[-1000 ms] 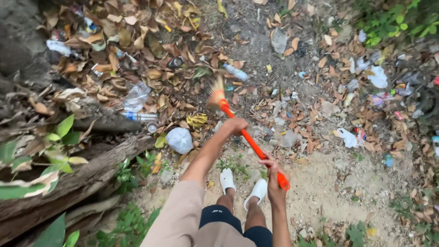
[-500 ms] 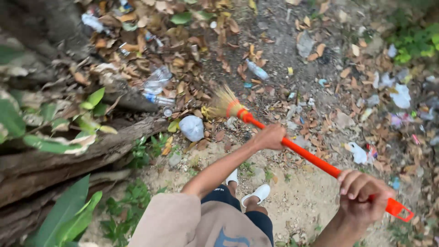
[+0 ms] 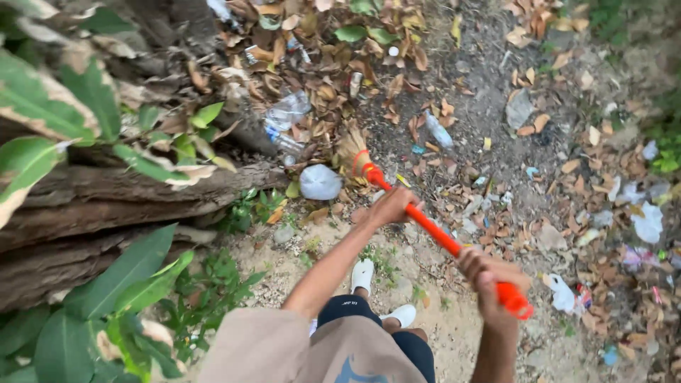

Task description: Sweeping leaves and trash in an outdoor area using a broom.

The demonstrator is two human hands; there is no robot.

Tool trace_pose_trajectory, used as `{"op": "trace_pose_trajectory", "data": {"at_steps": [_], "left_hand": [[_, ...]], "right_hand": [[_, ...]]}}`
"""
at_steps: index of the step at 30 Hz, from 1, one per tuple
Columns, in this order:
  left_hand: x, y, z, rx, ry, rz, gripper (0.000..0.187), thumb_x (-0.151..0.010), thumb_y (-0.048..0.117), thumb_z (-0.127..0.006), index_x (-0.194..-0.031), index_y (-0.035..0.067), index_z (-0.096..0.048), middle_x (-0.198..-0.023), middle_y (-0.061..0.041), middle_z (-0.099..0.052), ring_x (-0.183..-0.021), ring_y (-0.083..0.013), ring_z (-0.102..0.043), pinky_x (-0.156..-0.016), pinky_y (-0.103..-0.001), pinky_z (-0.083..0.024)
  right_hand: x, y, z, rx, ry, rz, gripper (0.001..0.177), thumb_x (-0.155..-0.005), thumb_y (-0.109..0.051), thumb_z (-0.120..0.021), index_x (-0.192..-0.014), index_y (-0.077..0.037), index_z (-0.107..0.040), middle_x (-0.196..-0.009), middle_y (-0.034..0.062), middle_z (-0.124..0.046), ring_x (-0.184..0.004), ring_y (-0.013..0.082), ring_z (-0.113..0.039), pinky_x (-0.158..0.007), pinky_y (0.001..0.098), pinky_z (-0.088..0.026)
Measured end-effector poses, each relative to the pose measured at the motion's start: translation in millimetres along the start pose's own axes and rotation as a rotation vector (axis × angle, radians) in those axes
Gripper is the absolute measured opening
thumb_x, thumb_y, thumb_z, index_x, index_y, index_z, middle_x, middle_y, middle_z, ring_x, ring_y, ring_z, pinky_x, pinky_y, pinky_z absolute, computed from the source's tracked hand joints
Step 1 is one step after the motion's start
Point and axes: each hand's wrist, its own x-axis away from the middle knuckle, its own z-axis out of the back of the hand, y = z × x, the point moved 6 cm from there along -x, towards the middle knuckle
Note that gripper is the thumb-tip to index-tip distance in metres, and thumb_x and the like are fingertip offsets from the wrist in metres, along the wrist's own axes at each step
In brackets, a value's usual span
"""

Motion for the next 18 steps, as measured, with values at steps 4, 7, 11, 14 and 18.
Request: {"op": "trace_pose_trajectory", "data": {"at_steps": [4,7,11,14,18], "left_hand": [[24,61,51,0.156,0.526,-0.113,0.039,-0.097,0.020,-0.062,-0.061,0.007,-0.063,-0.050,-0.006,-0.058,-0.042,-0.0183,-0.059,-0.049,-0.038,-0.047],[58,72,63,0.210,0.717,-0.061,0.039,-0.098,0.020,-0.062,-0.062,0.006,-0.059,-0.051,-0.009,-0.057,-0.042,-0.0198,-0.055,-0.047,-0.040,-0.042],[134,64,60,0.238,0.882,0.086,0.042,-0.097,0.022,-0.067,-0.061,0.006,-0.053,-0.053,-0.010,-0.055,-0.044,-0.0234,-0.054,-0.050,-0.040,-0.040],[171,23,39,0.210,0.958,0.131,0.042,-0.096,0.023,-0.068,-0.060,0.006,-0.052,-0.054,-0.009,-0.055,-0.048,-0.0229,-0.054,-0.051,-0.039,-0.040],[169,-80,12,0.306,0.983,0.298,0.043,-0.096,0.023,-0.066,-0.060,0.006,-0.051,-0.054,-0.008,-0.053,-0.049,-0.0194,-0.050,-0.050,-0.039,-0.038]], "right_hand": [[-53,-27,-3,-0.117,-0.039,0.083,0.056,-0.108,-0.040,-0.056,-0.065,-0.007,-0.044,-0.055,0.0009,-0.046,-0.048,0.0137,-0.043,-0.059,0.0353,-0.044],[-78,-24,-11,-0.234,0.023,0.040,0.062,-0.112,-0.049,-0.059,-0.070,-0.006,-0.044,-0.058,0.0029,-0.043,-0.051,0.0157,-0.043,-0.061,0.0362,-0.042],[-90,-3,-41,-0.331,-0.019,-0.137,0.057,-0.111,-0.042,-0.058,-0.065,-0.012,-0.042,-0.051,-0.0024,-0.038,-0.043,0.0115,-0.038,-0.050,0.0355,-0.041],[-79,26,-84,-0.410,-0.187,-0.188,0.052,-0.110,-0.034,-0.060,-0.066,-0.012,-0.046,-0.056,-0.0018,-0.042,-0.050,0.0120,-0.042,-0.059,0.0367,-0.042],[-43,90,-141,0.050,-0.310,-0.391,0.049,-0.104,-0.025,-0.057,-0.059,-0.008,-0.057,-0.056,0.0007,-0.051,-0.049,0.0127,-0.043,-0.049,0.0311,-0.038]]}}
